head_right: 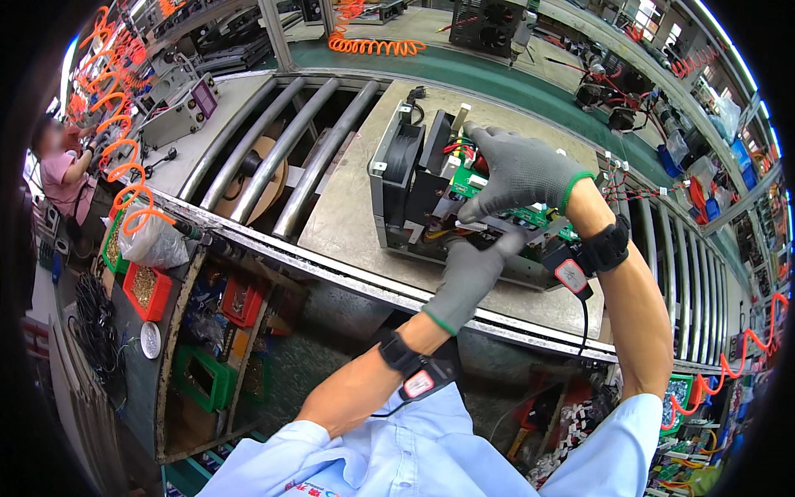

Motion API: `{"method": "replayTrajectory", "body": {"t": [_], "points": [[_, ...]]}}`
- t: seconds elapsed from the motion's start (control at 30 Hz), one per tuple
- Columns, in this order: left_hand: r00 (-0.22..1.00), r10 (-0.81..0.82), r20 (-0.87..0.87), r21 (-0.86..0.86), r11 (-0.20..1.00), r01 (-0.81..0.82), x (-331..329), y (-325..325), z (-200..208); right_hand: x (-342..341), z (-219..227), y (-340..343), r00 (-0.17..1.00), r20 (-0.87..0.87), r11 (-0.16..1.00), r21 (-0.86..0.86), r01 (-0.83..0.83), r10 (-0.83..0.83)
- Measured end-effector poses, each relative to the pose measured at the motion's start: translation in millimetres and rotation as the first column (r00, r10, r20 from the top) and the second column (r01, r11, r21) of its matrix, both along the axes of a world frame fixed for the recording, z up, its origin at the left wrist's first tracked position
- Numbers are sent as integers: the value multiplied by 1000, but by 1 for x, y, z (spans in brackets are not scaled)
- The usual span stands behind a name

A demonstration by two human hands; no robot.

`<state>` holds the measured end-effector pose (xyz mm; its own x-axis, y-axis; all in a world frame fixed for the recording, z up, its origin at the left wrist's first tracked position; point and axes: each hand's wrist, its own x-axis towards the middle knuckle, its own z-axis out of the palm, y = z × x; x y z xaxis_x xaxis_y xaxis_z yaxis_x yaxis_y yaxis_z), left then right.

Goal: The recorder is assembling an electronic device on a conveyor-based production line, involving installing a fan, wiring components, and using a power screwdriver.

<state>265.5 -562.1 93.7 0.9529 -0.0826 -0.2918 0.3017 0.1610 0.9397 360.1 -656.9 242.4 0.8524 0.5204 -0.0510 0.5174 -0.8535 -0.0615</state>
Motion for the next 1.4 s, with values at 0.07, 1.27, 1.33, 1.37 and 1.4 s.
{"method": "replayTrajectory", "body": {"t": [0.07,1.27,1.33,1.37,1.4], "points": [[988,-135,78,217,969,115,-16,24,-5,2,-3,-4,1000,14,999,37,-20,19],[760,-214,613,749,463,-474,19,90,-112,-19,-21,-17,991,121,996,63,-67,59],[810,-225,541,804,420,-420,20,95,-109,-16,-23,-14,988,135,990,111,-89,74],[815,-193,547,792,437,-428,21,96,-107,-11,-23,-10,986,151,992,92,-88,73],[822,-175,541,781,468,-414,22,99,-105,-8,-22,-7,986,146,990,102,-97,82]]}}
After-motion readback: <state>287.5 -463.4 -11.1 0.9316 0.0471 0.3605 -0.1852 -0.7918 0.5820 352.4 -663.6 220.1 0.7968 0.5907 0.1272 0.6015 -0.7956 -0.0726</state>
